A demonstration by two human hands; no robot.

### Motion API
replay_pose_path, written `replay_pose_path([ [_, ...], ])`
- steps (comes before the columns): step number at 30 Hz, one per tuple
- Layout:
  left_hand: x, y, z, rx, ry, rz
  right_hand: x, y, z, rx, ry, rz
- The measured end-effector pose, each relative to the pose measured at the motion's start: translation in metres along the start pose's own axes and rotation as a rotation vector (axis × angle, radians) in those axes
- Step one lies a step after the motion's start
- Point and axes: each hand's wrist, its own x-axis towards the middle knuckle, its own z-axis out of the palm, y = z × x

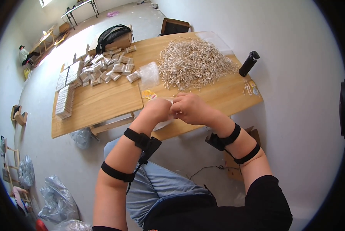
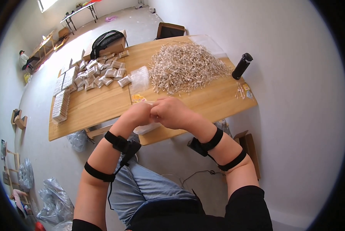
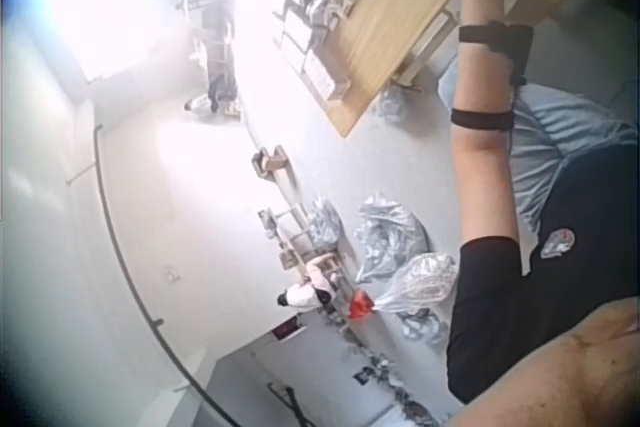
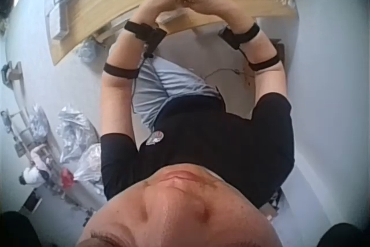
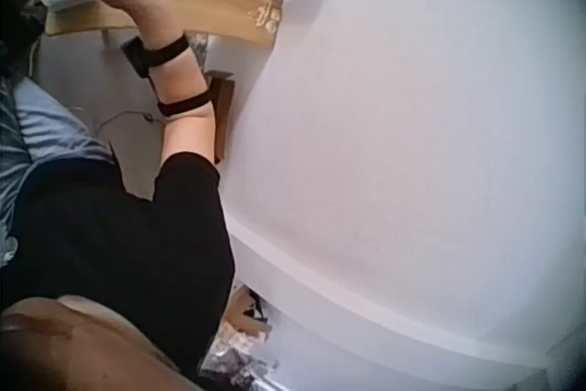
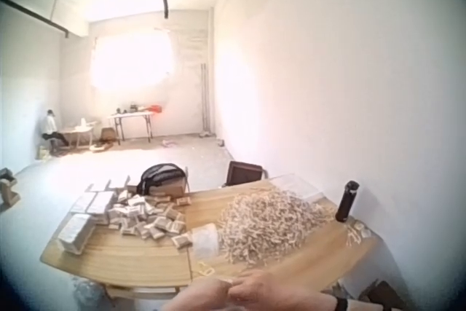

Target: Packing individual packets and cotton swabs into a larger plastic bag at a workstation.

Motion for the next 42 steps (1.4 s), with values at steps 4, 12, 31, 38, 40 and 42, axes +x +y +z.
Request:
replay_pose_path([
  [4,-0.008,0.010,-0.014,-0.058,0.049,0.024,0.002,-0.012,-0.004,0.086,0.048,0.007],
  [12,0.010,0.010,0.022,0.154,-0.044,0.017,-0.016,-0.027,-0.008,0.045,0.008,0.004],
  [31,-0.115,-0.028,-0.076,-0.221,0.218,0.311,-0.058,0.005,0.002,0.662,0.596,0.363],
  [38,-0.024,-0.182,-0.034,-0.212,0.365,-0.121,-0.104,0.141,0.109,-0.054,0.438,0.778],
  [40,0.007,-0.209,-0.015,-0.182,0.297,-0.106,-0.115,0.148,0.133,-0.287,0.309,0.748],
  [42,0.043,-0.242,0.003,-0.163,0.212,-0.104,-0.106,0.145,0.139,-0.366,0.246,0.715],
])
